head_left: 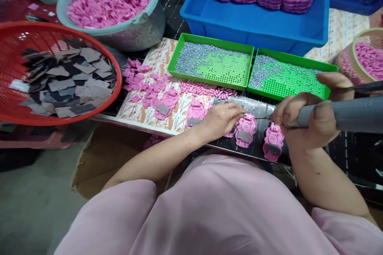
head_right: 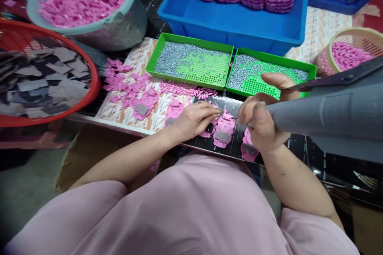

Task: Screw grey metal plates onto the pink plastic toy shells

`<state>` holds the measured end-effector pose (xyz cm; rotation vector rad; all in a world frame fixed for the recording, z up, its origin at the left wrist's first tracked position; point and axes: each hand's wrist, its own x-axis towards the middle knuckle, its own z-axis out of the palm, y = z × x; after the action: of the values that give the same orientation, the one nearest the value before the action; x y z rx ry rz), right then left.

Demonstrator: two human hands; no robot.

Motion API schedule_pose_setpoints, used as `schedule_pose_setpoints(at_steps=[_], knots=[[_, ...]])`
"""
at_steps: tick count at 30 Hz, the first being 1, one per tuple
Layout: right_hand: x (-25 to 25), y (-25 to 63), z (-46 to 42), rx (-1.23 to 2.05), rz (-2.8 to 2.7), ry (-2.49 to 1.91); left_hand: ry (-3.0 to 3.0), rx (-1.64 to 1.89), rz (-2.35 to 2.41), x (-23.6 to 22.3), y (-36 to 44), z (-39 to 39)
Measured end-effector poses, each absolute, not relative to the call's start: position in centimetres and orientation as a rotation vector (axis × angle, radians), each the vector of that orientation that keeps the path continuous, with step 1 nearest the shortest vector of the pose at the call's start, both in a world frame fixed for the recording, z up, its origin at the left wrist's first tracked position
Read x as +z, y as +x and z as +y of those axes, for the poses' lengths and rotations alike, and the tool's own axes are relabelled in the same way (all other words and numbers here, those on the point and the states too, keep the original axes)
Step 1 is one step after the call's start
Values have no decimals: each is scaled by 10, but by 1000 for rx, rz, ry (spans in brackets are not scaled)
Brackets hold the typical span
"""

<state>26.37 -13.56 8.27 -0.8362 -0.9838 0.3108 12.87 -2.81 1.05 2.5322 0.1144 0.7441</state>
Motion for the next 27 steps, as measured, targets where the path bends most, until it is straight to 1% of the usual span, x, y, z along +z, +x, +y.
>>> schedule_pose_setpoints(at_steps=[4,10,17,19,23,27], knots=[[77,263,-130,307,-999,-837,2686,603,127,11,128,-34],[66,267,-128,339,-1035,-856,2919,752,-117,4,138,-49],[55,271,-129,445,-1148,-906,2952,621,-53,-5,139,-62],[59,272,-129,474,-1140,-932,2954,591,-56,-6,138,-61],[80,277,-140,423,-1083,-852,2970,568,-65,0,141,-56],[104,273,-165,454,-1027,-865,2850,561,27,12,146,-54]])
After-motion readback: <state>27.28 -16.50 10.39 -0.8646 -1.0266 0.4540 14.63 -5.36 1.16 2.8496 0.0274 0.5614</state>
